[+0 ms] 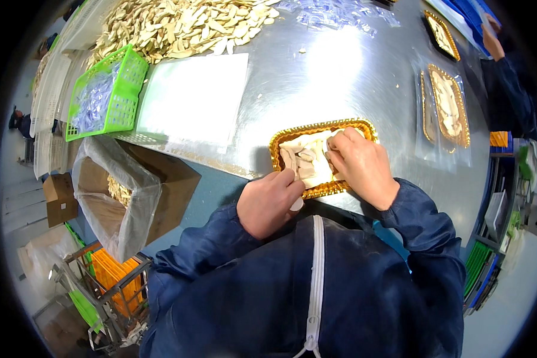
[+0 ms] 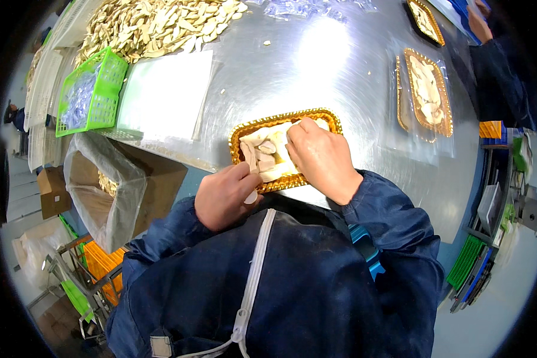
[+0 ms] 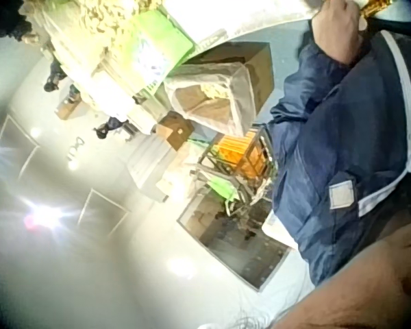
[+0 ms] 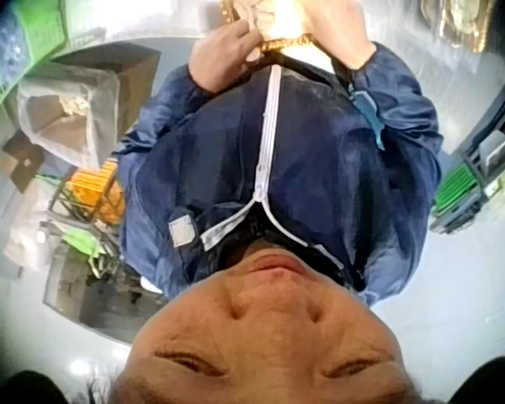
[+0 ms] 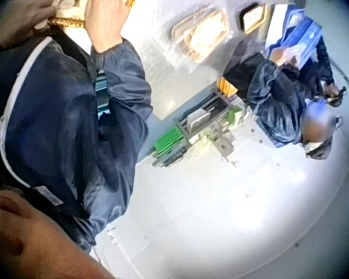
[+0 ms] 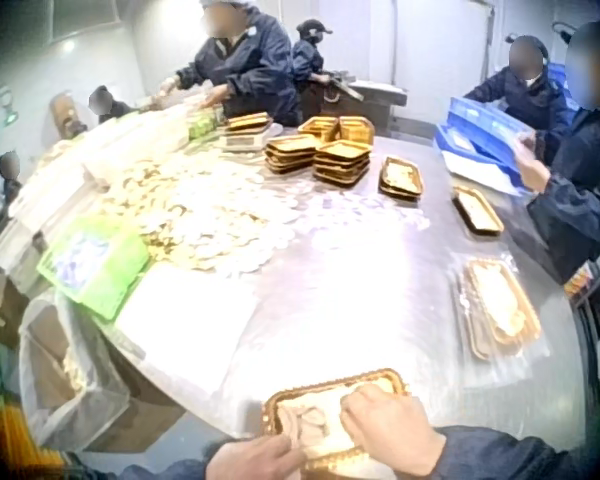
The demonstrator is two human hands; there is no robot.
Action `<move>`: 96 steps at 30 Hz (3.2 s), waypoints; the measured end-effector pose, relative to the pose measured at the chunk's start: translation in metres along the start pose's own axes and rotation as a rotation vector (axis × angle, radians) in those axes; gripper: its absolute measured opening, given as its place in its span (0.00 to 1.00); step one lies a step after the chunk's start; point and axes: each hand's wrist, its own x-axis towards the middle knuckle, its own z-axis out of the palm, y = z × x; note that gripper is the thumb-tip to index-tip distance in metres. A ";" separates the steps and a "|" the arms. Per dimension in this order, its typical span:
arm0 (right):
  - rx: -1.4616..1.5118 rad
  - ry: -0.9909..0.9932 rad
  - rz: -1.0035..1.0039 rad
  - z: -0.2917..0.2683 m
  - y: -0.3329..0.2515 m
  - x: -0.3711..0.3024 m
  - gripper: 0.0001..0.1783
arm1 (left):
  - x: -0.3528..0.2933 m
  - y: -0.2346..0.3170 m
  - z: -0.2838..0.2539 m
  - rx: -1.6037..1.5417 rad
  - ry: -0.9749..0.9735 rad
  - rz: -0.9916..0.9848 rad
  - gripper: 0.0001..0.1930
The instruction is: The person arranges sliced food items into gold foil trays on a stainless steel table, then covers each tray with a clear plastic film. The person repeats this process for multiple trays while other workers perform similar tasks nearby.
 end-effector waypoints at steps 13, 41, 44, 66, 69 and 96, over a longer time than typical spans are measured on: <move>0.068 0.012 0.140 0.007 -0.002 0.001 0.07 | -0.005 -0.014 0.001 0.018 0.031 -0.011 0.13; 0.204 -0.286 0.311 -0.027 -0.006 0.008 0.08 | 0.006 -0.028 0.002 0.006 0.085 0.046 0.18; 0.024 -0.497 0.075 -0.043 -0.002 0.007 0.08 | 0.006 -0.028 0.001 -0.015 0.078 0.069 0.17; 0.388 -0.047 0.217 -0.033 -0.046 -0.023 0.13 | 0.032 0.012 0.031 -2.427 0.024 -0.178 0.34; 0.374 0.020 0.220 -0.032 -0.044 -0.021 0.12 | 0.032 0.010 0.027 -2.392 -0.083 -0.200 0.30; -0.056 -0.280 -0.072 -0.031 -0.005 -0.012 0.08 | -0.018 -0.021 -0.025 -1.940 -0.003 -0.549 0.34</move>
